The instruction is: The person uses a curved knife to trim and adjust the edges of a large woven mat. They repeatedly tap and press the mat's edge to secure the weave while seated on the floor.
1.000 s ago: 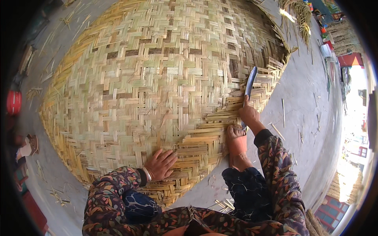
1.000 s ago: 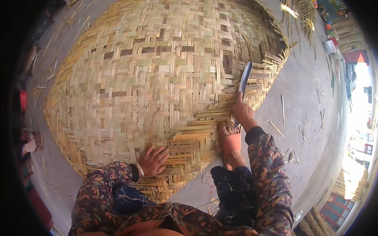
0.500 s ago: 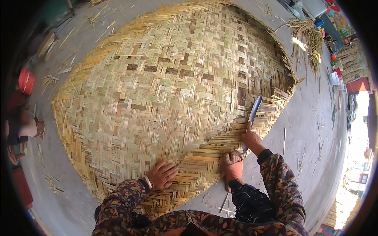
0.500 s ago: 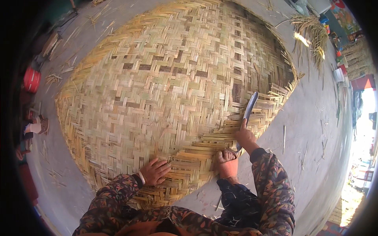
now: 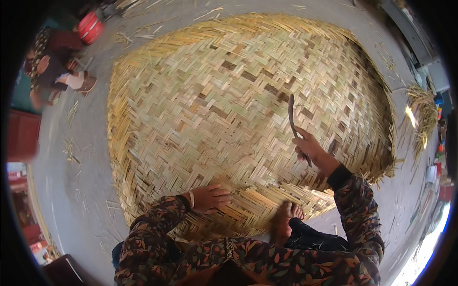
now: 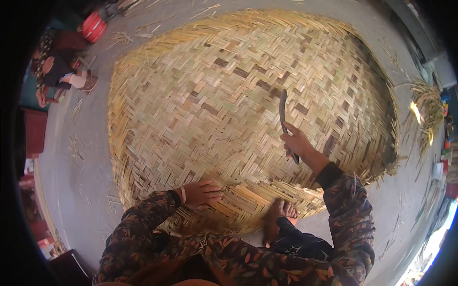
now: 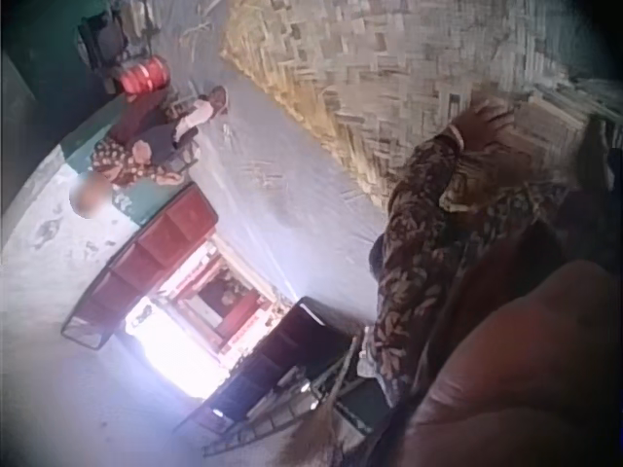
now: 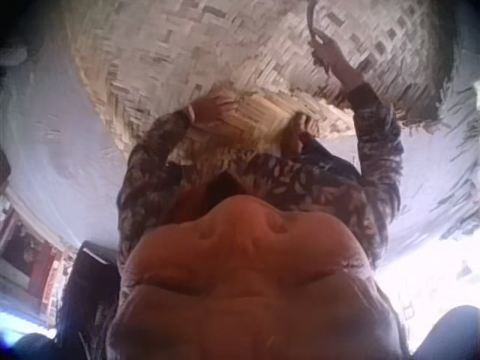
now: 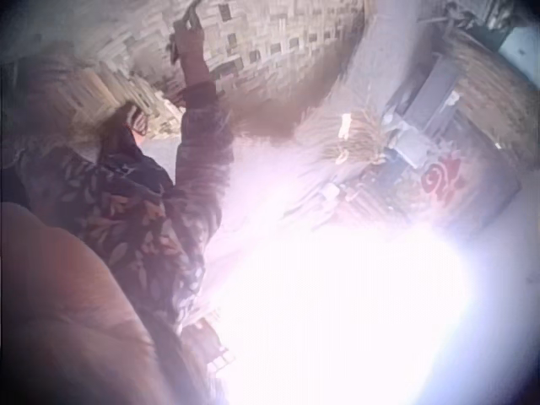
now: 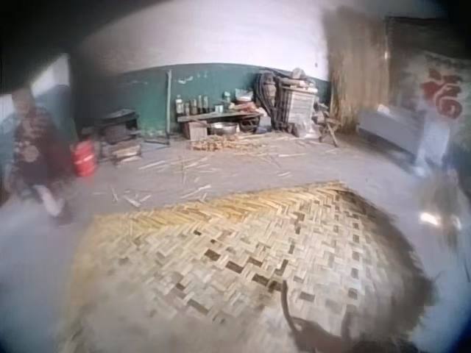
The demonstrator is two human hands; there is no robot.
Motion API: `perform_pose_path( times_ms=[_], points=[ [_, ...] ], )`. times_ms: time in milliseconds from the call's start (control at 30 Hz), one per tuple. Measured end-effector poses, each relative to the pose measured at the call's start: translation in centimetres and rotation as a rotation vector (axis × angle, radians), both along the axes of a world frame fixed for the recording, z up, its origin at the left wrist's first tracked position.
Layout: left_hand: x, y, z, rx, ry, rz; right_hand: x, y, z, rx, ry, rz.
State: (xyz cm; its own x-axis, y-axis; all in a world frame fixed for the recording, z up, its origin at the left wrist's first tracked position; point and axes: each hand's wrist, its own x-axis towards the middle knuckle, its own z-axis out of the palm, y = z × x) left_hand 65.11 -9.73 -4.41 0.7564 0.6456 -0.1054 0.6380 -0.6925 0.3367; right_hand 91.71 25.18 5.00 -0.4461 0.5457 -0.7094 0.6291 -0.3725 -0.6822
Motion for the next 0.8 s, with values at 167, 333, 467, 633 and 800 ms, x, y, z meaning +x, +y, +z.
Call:
perform_pose_path(
  times_ms=[167, 333, 467, 633, 800],
  points=[
    [0.5, 0.4, 1.2, -0.017, 0.025, 0.046, -11.3, 3.6, -0.1, 0.364, 0.179, 0.328],
    [3.3, -1.5, 2.5, -0.117, 0.155, 0.220, -16.0, 2.5, -5.4, 0.874, -0.062, 0.855],
    [5.6, -0.2, 4.2, -0.209, 0.296, 0.284, -15.3, 3.1, -8.5, 0.912, -0.070, 0.930],
    [7.6, 0.1, 5.0, -0.312, 0.352, 0.383, -15.0, 2.9, -9.6, 0.895, -0.050, 0.868],
    [8.0, 0.2, 4.9, -0.281, 0.371, 0.431, -14.8, 3.4, -10.1, 0.899, -0.045, 0.855]
  ],
)
